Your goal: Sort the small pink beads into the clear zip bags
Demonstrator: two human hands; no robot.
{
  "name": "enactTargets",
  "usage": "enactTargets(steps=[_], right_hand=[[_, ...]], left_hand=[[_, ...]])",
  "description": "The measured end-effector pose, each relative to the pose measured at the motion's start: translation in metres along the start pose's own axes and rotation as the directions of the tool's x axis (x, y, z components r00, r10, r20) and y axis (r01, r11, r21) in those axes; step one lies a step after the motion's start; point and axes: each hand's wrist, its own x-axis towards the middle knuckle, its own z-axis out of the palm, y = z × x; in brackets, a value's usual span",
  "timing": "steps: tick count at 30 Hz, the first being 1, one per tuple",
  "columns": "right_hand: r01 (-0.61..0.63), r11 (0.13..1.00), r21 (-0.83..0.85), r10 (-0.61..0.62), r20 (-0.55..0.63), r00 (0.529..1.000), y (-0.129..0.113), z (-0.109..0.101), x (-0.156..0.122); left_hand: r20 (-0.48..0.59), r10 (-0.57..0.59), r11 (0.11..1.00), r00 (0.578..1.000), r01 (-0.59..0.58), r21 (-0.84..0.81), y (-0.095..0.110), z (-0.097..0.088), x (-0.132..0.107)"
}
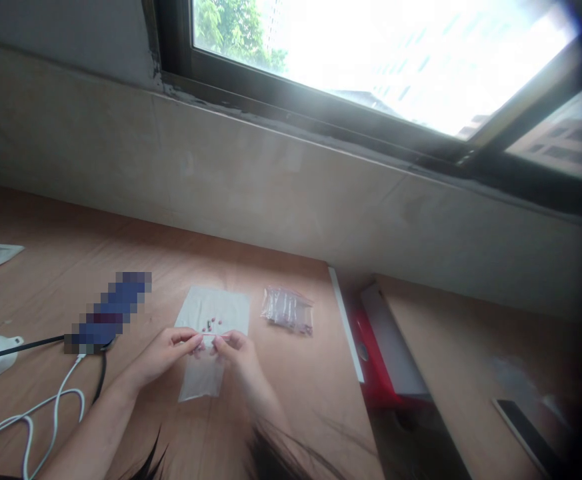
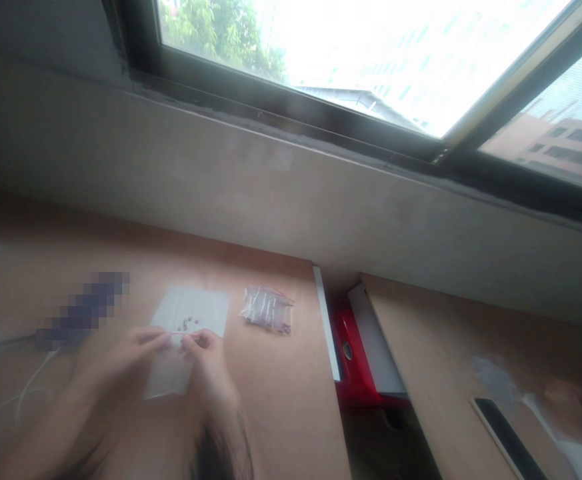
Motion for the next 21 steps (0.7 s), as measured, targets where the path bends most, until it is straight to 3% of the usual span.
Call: enactTargets(steps=[3,5,7,10,12,14,16,18,21], right_hand=[[-0.106,0.994,0.026,0.103,0.094,0.99,0.016,-0.006,-0.004],[-0.122,0.992,-0.007,0.123,0.086,0.989,0.022,-0.011,-0.003],[-0.087,0.995,-0.049,0.087,0.004,0.996,0.019,-0.015,0.007],[0.01,0.984,-0.177,-0.044,-0.189,0.981,-0.004,-0.021,0.045],[0.075,0.931,-0.356,-0.194,-0.312,0.93,-0.024,-0.022,0.081],[0.058,0.807,-0.588,-0.341,-0.382,0.859,-0.038,-0.021,0.117],[0.014,0.766,-0.643,-0.378,-0.431,0.819,-0.043,-0.017,0.143],[-0.008,0.746,-0.666,-0.407,-0.465,0.786,-0.041,-0.012,0.155],[0.021,0.7,-0.714,-0.5,-0.469,0.728,-0.034,-0.009,0.142]], left_hand=[[-0.031,-0.04,0.999,0.999,0.041,0.01,0.004,-0.005,0.004],[-0.062,-0.048,0.999,0.997,0.049,0.005,-0.001,-0.01,0.007],[-0.129,-0.049,0.999,0.99,0.049,-0.004,-0.016,-0.014,0.009],[-0.281,-0.106,0.994,0.954,0.107,-0.01,-0.049,-0.016,0.007],[-0.304,-0.116,0.992,0.946,0.125,0.013,-0.069,-0.013,0.004],[-0.336,-0.065,0.992,0.94,0.096,0.077,-0.08,-0.009,0.001],[-0.355,0.012,0.983,0.935,0.054,0.175,-0.084,-0.005,0.002],[-0.351,0.075,0.963,0.933,0.023,0.268,-0.082,-0.003,0.004],[-0.343,0.118,0.941,0.932,0.006,0.339,-0.079,-0.002,0.008]])
